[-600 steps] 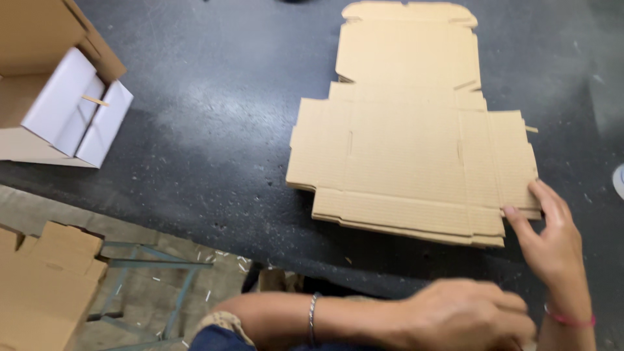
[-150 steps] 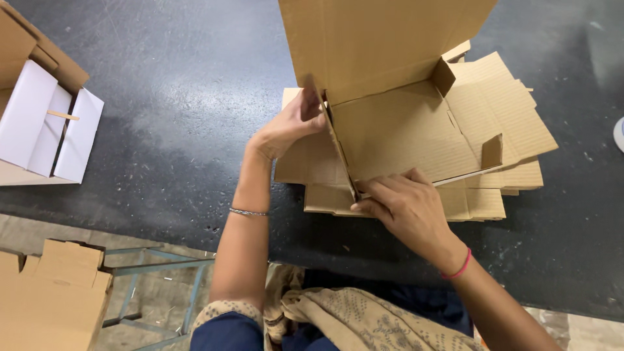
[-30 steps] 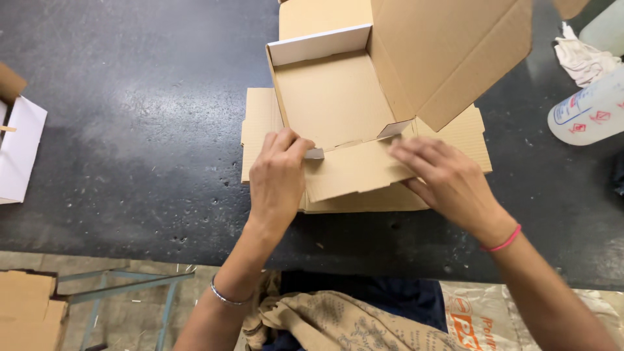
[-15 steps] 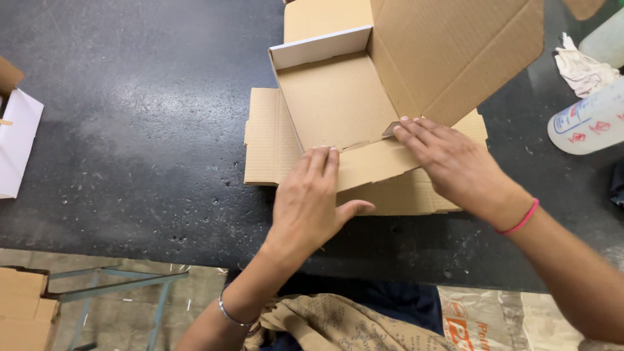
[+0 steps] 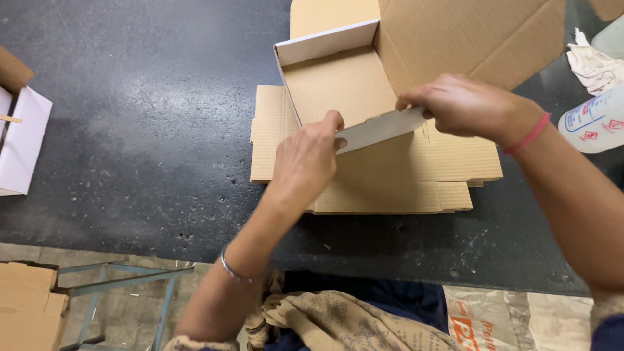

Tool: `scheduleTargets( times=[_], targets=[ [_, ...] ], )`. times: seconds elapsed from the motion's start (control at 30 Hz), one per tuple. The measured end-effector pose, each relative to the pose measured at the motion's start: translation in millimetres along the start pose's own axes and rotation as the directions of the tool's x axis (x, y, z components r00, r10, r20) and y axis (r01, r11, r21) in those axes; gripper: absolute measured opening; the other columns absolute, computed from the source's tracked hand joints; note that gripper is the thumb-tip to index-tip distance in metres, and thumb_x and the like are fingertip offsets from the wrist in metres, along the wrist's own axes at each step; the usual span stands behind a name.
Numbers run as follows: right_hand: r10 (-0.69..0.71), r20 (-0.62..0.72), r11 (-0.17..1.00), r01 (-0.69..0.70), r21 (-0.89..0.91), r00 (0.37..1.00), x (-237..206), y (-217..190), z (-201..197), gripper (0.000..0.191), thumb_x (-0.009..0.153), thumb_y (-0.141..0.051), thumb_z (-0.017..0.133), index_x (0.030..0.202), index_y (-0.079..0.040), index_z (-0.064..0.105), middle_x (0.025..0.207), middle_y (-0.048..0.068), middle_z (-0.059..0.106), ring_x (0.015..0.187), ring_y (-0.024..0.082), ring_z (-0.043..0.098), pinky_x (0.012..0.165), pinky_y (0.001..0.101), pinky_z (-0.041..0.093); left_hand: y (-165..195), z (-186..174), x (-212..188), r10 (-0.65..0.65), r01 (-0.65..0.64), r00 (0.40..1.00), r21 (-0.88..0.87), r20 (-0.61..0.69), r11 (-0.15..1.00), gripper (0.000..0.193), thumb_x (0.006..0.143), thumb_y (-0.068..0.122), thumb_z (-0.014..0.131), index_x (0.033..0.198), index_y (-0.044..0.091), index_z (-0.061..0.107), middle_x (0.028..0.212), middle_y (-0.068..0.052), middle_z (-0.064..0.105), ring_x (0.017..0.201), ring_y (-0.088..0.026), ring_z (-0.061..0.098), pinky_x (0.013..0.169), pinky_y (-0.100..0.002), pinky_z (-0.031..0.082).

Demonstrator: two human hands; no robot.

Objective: The person folds flat cardboard box blanks into open boxes at a workbench. They press in the side panels, fold the inner flaps, shape the box walls by hand, and place each finished box onto a stack of completed boxes beside them.

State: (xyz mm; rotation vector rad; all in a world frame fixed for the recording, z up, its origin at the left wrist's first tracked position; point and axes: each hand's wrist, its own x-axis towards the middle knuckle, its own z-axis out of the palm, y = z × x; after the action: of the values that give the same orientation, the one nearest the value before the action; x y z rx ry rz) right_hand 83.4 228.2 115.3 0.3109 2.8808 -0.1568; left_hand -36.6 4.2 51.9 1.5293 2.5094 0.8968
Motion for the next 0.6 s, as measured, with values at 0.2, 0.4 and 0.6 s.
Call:
scheduleTargets(
  times=[0.2,0.4,0.6],
  targets=[
    [0.345,0.240,0.936,-0.353,-0.012,0.907,19.0,-7.4,-9.8,0.045,0.094,0.008,0.048,0.134,-0.009,0.061,0.104,0.020,0.074,0.090,0.038,0.076,0.079,0.0449,0.061,-20.8,-12.1,35.4,0.011,-0.008,0.984,-0.018,0.176,1.000,0.027,0.090,0.020,0.072,0.112,0.006,0.069,0.095,-0.021,0.074,0.092,-0.038,0.070,0.078,-0.049,0.053],
    [0.196,0.325,0.970,-0.135,-0.200,0.925,65.4,-0.8,-7.6,0.055,0.086,0.002,0.055,0.138,-0.013,0.060,0.121,0.015,0.072,0.110,0.032,0.068,0.094,0.0438,0.055,-32.3,-17.8,86.3,-0.189,0.225,0.795,0.010,0.576,0.974,0.042,0.089,0.025,0.073,0.125,0.004,0.062,0.103,-0.017,0.075,0.088,-0.027,0.073,0.072,-0.039,0.059],
    [0.351,0.477,0.917,-0.399,0.000,0.806,80.3,0.5,-0.1,0.080,0.081,0.020,0.040,0.143,-0.027,0.058,0.141,0.008,0.064,0.130,0.029,0.059,0.103,0.0433,0.051,-32.9,-11.8,110.4,-0.292,0.204,0.678,0.209,0.675,0.956,0.056,0.088,0.032,0.077,0.129,0.002,0.054,0.110,-0.016,0.072,0.090,-0.026,0.075,0.078,-0.035,0.062]
  ],
)
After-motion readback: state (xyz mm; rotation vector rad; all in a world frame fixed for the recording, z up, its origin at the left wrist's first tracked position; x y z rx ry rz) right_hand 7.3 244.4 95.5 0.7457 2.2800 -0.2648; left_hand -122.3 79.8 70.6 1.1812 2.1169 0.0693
